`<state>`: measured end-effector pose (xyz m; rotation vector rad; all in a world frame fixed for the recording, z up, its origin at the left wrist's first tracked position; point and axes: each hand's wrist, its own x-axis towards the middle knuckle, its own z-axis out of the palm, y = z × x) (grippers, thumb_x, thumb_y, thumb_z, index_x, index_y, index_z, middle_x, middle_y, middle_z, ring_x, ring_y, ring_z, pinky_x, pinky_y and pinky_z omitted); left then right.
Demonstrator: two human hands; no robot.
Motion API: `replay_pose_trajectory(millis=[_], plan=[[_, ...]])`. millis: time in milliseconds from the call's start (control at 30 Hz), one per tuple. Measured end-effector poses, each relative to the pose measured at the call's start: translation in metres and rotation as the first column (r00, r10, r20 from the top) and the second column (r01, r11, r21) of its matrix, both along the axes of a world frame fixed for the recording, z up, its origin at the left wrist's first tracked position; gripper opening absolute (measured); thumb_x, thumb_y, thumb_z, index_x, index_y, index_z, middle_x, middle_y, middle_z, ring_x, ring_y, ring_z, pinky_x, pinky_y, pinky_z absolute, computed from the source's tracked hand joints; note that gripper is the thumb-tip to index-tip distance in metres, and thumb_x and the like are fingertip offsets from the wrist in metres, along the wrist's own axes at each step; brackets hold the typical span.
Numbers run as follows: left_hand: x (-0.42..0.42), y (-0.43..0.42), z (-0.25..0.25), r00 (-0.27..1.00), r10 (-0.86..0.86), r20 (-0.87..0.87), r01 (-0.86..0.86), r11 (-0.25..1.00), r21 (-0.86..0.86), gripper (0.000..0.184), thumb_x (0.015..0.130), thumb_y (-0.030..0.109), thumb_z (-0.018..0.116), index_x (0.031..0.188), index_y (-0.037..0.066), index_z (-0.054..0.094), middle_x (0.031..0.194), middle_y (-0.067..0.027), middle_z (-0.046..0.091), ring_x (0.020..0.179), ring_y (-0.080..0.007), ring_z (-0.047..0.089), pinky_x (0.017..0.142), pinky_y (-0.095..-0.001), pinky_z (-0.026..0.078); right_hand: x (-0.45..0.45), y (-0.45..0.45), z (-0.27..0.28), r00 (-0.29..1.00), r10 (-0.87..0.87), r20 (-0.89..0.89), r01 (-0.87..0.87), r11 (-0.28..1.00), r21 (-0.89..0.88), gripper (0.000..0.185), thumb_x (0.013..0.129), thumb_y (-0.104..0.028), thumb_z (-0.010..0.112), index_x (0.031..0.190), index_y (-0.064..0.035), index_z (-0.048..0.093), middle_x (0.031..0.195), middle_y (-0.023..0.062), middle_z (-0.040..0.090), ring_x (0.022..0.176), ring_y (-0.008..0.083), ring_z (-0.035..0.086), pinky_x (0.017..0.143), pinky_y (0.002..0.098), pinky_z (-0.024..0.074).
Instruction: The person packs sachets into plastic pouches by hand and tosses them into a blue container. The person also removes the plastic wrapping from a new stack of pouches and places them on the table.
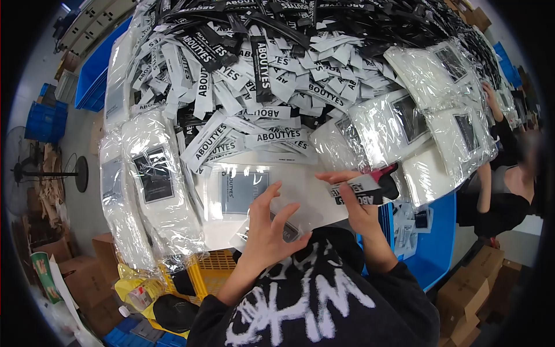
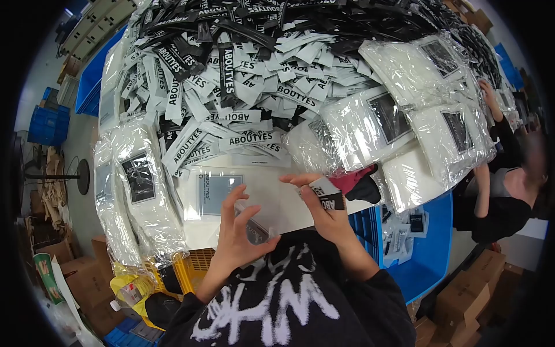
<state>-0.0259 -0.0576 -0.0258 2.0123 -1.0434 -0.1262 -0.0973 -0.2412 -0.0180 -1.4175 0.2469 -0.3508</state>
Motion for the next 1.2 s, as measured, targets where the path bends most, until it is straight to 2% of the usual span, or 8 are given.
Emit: replay_pose_trajectory(millis=[233, 367, 500, 600, 767, 900, 1033, 1200], plan=[[-0.003, 0.002, -0.010, 0.999, -0.017, -0.052, 0.017, 1.000, 0.002, 0.067, 0.055, 0.014, 0.083, 0.100, 0.010, 0.034, 0.129, -0.0217, 0.031, 0.107, -0.0360, 0.045, 0.082, -0.0447, 0.046, 0.006, 0.019, 0.005, 0.949, -0.102, 0.298, -0.072, 0.851, 0.520, 0.028, 0.098, -0.033, 0.041, 0.099, -0.0047, 0.044, 0.109, 0.0259, 0.058, 0.113, 0.0370, 0.053, 0.099, 0.0497, 0.0376], [-0.005, 0.000, 0.000, 0.994, -0.039, -0.105, 0.039, 0.999, -0.010, 0.068, 0.055, 0.015, 0.084, 0.096, 0.010, 0.030, 0.126, -0.0216, 0.031, 0.105, -0.0349, 0.045, 0.079, -0.0437, 0.046, 0.012, 0.034, -0.003, 0.949, 0.178, 0.259, -0.249, 0.928, 0.278, 0.026, 0.100, -0.027, 0.036, 0.102, -0.0028, 0.044, 0.111, 0.0269, 0.058, 0.115, 0.0343, 0.052, 0.100, 0.0451, 0.0382], [-0.004, 0.005, -0.003, 0.990, -0.099, -0.098, 0.085, 0.988, -0.132, 0.065, 0.054, 0.014, 0.083, 0.096, 0.010, 0.033, 0.125, -0.0203, 0.035, 0.103, -0.0352, 0.044, 0.080, -0.0441, 0.043, 0.010, 0.028, -0.003, 0.992, 0.091, 0.087, -0.122, 0.868, 0.482, 0.026, 0.100, -0.030, 0.033, 0.099, -0.0052, 0.041, 0.107, 0.0273, 0.061, 0.112, 0.0357, 0.055, 0.099, 0.0475, 0.0388], [-0.007, 0.004, -0.004, 0.989, -0.084, -0.122, 0.063, 0.985, -0.163, 0.063, 0.053, 0.014, 0.082, 0.096, 0.010, 0.035, 0.125, -0.0198, 0.036, 0.102, -0.0351, 0.043, 0.080, -0.0436, 0.043, 0.011, 0.026, 0.004, 0.986, 0.148, 0.078, -0.164, 0.948, 0.273, 0.030, 0.100, -0.028, 0.033, 0.100, -0.0022, 0.047, 0.107, 0.0252, 0.061, 0.112, 0.0333, 0.055, 0.098, 0.0448, 0.0401], [0.000, 0.004, -0.006, 0.995, -0.083, -0.062, 0.074, 0.988, -0.138, 0.070, 0.057, 0.014, 0.083, 0.104, 0.012, 0.032, 0.127, -0.0201, 0.032, 0.103, -0.0350, 0.047, 0.080, -0.0425, 0.046, 0.003, 0.028, 0.020, 0.924, 0.350, -0.156, -0.349, 0.936, 0.034, 0.017, 0.092, -0.002, 0.052, 0.107, 0.0039, 0.057, 0.111, 0.0129, 0.062, 0.113, 0.0215, 0.054, 0.092, 0.0291, 0.0419], [0.009, 0.010, 0.007, 0.960, 0.022, -0.280, -0.081, 0.977, -0.200, 0.052, 0.071, 0.012, 0.074, 0.113, 0.008, 0.045, 0.112, -0.0172, 0.051, 0.092, -0.0321, 0.053, 0.073, -0.0381, 0.045, 0.000, 0.032, 0.008, 0.970, 0.227, -0.091, -0.197, 0.944, 0.264, 0.015, 0.090, -0.003, 0.054, 0.104, 0.0015, 0.059, 0.110, 0.0128, 0.062, 0.105, 0.0162, 0.056, 0.090, 0.0280, 0.0430], [0.032, 0.038, 0.014, 0.914, -0.046, -0.403, 0.074, 0.996, 0.055, 0.019, 0.084, 0.005, 0.059, 0.103, 0.003, 0.057, 0.076, -0.0164, 0.060, 0.064, -0.0311, 0.059, 0.058, -0.0335, 0.045, 0.004, 0.031, 0.015, 0.990, 0.142, -0.002, -0.142, 0.989, 0.033, 0.014, 0.089, -0.010, 0.058, 0.098, 0.0003, 0.062, 0.098, 0.0107, 0.064, 0.083, 0.0104, 0.056, 0.073, 0.0222, 0.0431], [0.021, 0.033, 0.026, 0.924, 0.019, -0.382, -0.018, 1.000, 0.005, 0.009, 0.086, 0.003, 0.057, 0.095, 0.002, 0.059, 0.067, -0.0169, 0.058, 0.057, -0.0340, 0.058, 0.052, -0.0339, 0.043, 0.004, 0.016, 0.027, 0.994, -0.086, -0.062, 0.075, 0.984, -0.164, 0.028, 0.094, -0.020, 0.052, 0.082, 0.0016, 0.067, 0.064, -0.0005, 0.054, 0.057, 0.0042, 0.043, 0.052, 0.0205, 0.0304]])
